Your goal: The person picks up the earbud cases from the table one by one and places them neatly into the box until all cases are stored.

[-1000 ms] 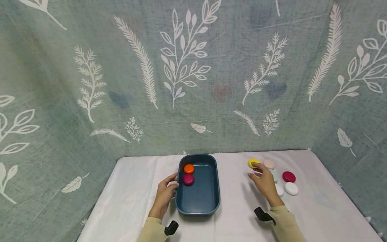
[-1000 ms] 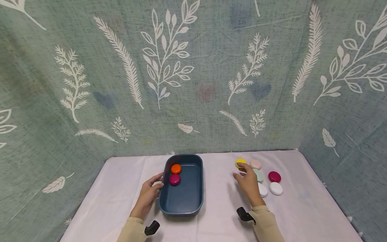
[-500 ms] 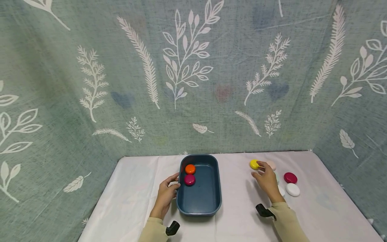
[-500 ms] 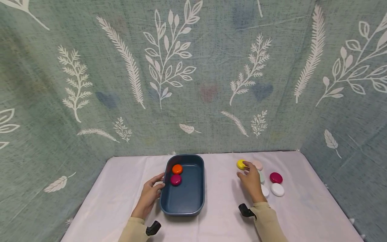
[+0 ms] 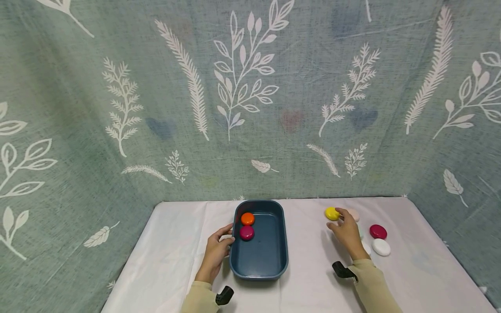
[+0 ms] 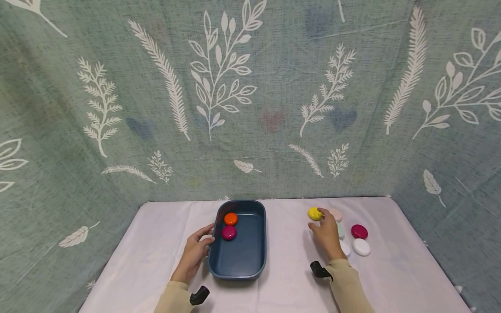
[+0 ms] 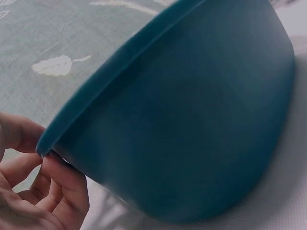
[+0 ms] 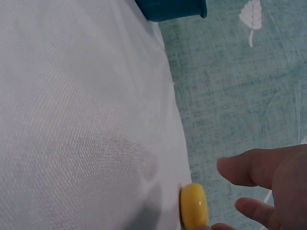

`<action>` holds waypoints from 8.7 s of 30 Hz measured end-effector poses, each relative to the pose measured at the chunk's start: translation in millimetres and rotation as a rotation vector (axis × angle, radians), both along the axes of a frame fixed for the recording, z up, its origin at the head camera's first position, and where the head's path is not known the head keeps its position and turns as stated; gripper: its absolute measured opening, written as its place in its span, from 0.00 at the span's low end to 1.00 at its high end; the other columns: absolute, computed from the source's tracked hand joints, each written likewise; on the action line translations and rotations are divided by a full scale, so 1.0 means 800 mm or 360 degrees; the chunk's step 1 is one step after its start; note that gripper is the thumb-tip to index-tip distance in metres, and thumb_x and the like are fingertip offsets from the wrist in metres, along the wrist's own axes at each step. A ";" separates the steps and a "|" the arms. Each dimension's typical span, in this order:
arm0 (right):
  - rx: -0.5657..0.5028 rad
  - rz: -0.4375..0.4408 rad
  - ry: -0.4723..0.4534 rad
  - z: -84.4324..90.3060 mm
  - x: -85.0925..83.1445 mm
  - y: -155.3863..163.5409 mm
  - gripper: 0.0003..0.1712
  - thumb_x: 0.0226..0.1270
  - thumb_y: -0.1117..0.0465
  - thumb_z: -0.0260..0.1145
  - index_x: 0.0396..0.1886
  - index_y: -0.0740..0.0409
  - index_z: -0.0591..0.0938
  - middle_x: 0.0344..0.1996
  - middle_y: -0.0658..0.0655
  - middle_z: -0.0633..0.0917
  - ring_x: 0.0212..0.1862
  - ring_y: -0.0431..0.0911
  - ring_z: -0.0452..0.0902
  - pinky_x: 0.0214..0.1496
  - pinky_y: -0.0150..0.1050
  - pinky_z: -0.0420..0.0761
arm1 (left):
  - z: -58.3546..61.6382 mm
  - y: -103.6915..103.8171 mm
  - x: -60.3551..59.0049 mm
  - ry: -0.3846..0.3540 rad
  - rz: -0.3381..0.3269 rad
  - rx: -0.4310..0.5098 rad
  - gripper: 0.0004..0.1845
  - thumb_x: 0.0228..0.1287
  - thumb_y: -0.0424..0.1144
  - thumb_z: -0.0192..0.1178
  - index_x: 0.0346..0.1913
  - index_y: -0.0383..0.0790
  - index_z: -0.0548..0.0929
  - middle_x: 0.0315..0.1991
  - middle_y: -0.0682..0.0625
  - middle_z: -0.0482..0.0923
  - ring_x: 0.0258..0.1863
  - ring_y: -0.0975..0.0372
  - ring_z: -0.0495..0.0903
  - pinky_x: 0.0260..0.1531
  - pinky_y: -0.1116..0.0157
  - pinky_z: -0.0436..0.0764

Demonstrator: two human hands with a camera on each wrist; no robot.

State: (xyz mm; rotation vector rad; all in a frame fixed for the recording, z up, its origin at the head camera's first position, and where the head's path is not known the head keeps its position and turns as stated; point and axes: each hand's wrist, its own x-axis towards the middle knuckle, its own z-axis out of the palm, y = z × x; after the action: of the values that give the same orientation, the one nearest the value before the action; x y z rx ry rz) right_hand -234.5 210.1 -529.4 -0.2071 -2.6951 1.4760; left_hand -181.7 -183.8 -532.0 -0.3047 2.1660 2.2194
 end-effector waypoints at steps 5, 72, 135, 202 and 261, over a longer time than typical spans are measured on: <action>0.0047 0.0021 -0.0050 0.000 -0.003 -0.001 0.40 0.70 0.71 0.68 0.76 0.77 0.62 0.73 0.80 0.64 0.74 0.75 0.63 0.73 0.63 0.70 | 0.001 0.000 0.001 0.0005 -0.0003 0.0002 0.28 0.69 0.26 0.57 0.72 0.29 0.76 0.55 0.41 0.73 0.34 0.62 0.78 0.27 0.69 0.80; 0.0201 0.0218 0.0180 -0.015 -0.010 -0.023 0.29 0.58 0.76 0.75 0.61 0.77 0.81 0.55 0.75 0.81 0.58 0.67 0.79 0.63 0.61 0.78 | -0.001 0.002 0.000 -0.0028 0.0033 -0.0019 0.27 0.71 0.26 0.57 0.73 0.30 0.76 0.56 0.41 0.73 0.37 0.61 0.77 0.27 0.68 0.79; -0.0034 0.0555 0.0486 0.055 0.011 -0.139 0.29 0.56 0.75 0.79 0.59 0.70 0.84 0.55 0.65 0.84 0.58 0.60 0.82 0.62 0.53 0.83 | -0.002 0.001 0.002 -0.0010 0.0016 0.0027 0.28 0.70 0.26 0.57 0.73 0.28 0.75 0.55 0.41 0.73 0.29 0.65 0.76 0.26 0.69 0.79; -0.0081 0.0782 0.0353 0.033 -0.002 -0.248 0.26 0.59 0.68 0.80 0.58 0.69 0.85 0.54 0.64 0.84 0.51 0.59 0.84 0.59 0.55 0.84 | 0.002 0.002 0.004 -0.0029 0.0004 0.0066 0.27 0.72 0.27 0.57 0.73 0.29 0.74 0.56 0.43 0.72 0.29 0.64 0.76 0.27 0.70 0.79; -0.0061 0.1304 0.0139 0.034 -0.003 -0.230 0.20 0.67 0.70 0.74 0.58 0.68 0.85 0.54 0.64 0.88 0.58 0.59 0.84 0.66 0.58 0.79 | -0.004 0.001 -0.002 -0.0050 0.0063 0.0029 0.26 0.71 0.27 0.59 0.71 0.31 0.77 0.57 0.41 0.73 0.30 0.62 0.73 0.23 0.71 0.74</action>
State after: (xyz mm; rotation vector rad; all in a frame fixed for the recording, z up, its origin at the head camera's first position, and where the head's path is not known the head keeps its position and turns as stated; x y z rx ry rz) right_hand -237.1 25.7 -502.3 1.0488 -2.7997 1.6097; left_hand -182.9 -183.1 -535.3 -0.3823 2.1411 2.2380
